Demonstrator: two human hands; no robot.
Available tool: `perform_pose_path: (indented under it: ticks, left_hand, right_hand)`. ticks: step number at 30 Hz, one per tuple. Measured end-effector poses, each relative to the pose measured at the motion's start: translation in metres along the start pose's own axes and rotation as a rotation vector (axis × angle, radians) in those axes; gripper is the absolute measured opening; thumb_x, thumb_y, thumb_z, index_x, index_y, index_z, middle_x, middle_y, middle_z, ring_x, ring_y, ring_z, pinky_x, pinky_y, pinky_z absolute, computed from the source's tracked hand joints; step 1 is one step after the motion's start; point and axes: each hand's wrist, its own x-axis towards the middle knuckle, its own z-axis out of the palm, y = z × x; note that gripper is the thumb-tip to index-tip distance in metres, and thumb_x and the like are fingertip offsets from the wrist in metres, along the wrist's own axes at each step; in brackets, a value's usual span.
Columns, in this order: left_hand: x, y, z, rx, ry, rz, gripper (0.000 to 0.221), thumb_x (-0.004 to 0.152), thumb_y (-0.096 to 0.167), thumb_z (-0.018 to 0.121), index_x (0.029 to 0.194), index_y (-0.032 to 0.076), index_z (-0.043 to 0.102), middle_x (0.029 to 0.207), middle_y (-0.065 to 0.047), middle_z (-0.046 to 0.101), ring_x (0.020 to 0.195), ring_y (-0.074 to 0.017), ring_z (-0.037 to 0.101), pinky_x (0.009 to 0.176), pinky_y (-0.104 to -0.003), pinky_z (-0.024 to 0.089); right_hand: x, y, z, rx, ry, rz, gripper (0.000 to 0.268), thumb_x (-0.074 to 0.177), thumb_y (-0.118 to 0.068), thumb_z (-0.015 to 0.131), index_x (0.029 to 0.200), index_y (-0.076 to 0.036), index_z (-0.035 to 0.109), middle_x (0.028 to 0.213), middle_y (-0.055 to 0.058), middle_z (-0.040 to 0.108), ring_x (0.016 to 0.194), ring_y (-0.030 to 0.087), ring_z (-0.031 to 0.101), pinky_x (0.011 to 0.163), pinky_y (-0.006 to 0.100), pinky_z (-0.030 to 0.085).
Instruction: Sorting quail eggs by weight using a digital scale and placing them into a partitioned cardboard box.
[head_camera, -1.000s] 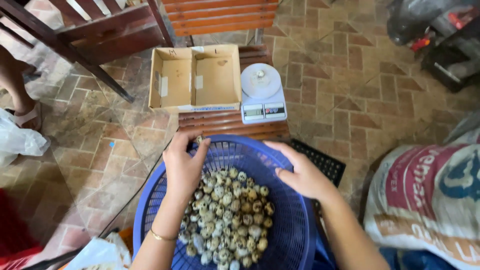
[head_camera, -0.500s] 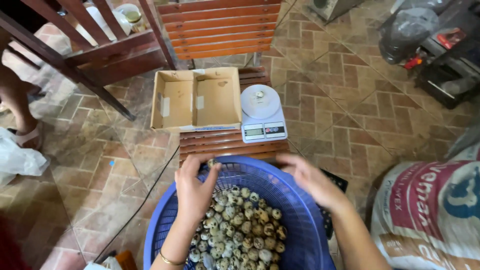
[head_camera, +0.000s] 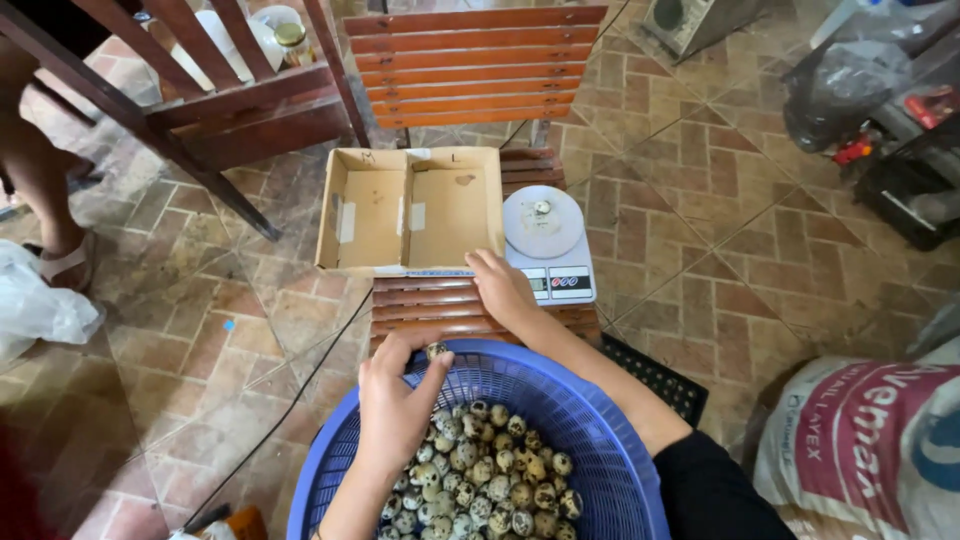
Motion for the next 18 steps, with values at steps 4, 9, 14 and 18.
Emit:
perform_pose_path:
  ticks: [4,9,14,18]
  left_hand:
    - [0.001,-0.004,0.003,0.012,-0.015,-0.024,0.025,0.091,0.031,0.07,0.107,0.013,0.075,0.106,0.0,0.078,0.104,-0.0206,0.072,0.091,-0.042,0.052]
    - [0.002,-0.003,0.003,0.003,-0.014,-0.029,0.026,0.092,0.032,0.069,0.109,0.014,0.075,0.109,-0.001,0.079,0.107,-0.0197,0.073,0.095,-0.043,0.052]
    - [-0.001,-0.006,0.005,0.033,-0.016,-0.032,0.026,0.092,0.033,0.069,0.11,0.016,0.075,0.11,0.001,0.078,0.108,-0.019,0.071,0.097,-0.043,0.048]
    - [-0.003,-0.004,0.004,0.036,-0.008,-0.059,0.027,0.092,0.035,0.069,0.111,0.017,0.075,0.113,0.002,0.078,0.108,-0.0189,0.071,0.098,-0.043,0.044]
  right_hand:
    - [0.005,0.015,0.021,-0.048,0.07,-0.11,0.046,0.085,0.012,0.054,0.128,0.003,0.066,0.102,0.016,0.066,0.09,0.037,0.064,0.068,0.049,0.053]
    - [0.007,0.007,0.005,-0.018,-0.014,-0.086,0.018,0.089,0.005,0.057,0.102,-0.001,0.068,0.083,0.013,0.064,0.079,0.032,0.063,0.066,0.044,0.049]
    - [0.004,0.021,0.022,-0.053,-0.001,-0.104,0.037,0.084,0.011,0.058,0.118,0.0,0.065,0.094,0.015,0.069,0.084,0.034,0.067,0.068,0.046,0.053]
    - [-0.009,-0.029,-0.045,0.073,0.03,-0.015,0.042,0.101,-0.012,0.055,0.142,-0.004,0.057,0.128,0.009,0.067,0.097,0.023,0.069,0.059,0.03,0.057]
